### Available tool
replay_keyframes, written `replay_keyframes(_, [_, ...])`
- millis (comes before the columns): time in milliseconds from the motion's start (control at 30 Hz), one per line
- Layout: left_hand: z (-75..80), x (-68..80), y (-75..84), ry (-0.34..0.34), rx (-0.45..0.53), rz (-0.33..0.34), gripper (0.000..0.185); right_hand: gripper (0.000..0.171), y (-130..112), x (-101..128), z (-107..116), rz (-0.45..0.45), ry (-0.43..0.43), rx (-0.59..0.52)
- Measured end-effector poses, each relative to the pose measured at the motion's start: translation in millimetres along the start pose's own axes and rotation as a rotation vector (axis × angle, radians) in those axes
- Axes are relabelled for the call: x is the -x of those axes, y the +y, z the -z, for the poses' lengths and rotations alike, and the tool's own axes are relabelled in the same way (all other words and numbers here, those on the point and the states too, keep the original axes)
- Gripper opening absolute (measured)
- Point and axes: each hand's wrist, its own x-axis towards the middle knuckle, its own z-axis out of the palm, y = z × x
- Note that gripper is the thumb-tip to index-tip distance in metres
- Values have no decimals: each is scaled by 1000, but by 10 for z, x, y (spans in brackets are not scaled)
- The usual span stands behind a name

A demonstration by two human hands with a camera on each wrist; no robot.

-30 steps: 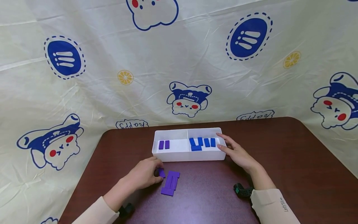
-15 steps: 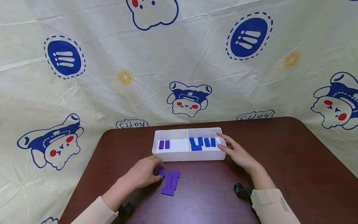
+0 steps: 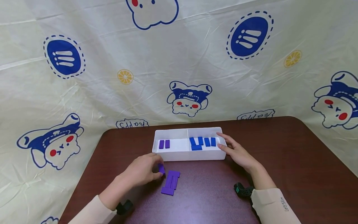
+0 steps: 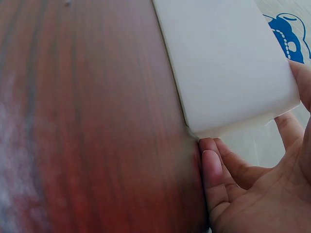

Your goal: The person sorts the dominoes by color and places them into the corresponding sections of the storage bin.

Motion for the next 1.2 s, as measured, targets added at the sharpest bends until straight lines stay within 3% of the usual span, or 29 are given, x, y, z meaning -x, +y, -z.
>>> replay_keyframes(467, [123, -27, 46, -12, -6, 20, 33, 67, -34, -4, -8, 10, -2, -12])
replay_keyframes(767, [195, -63, 59, 14, -12, -17, 34, 67, -16, -16, -13, 0, 3, -7])
replay_keyframes(1200, [291, -125, 71, 25, 46, 3, 38, 67, 3, -12, -4, 10, -1, 5])
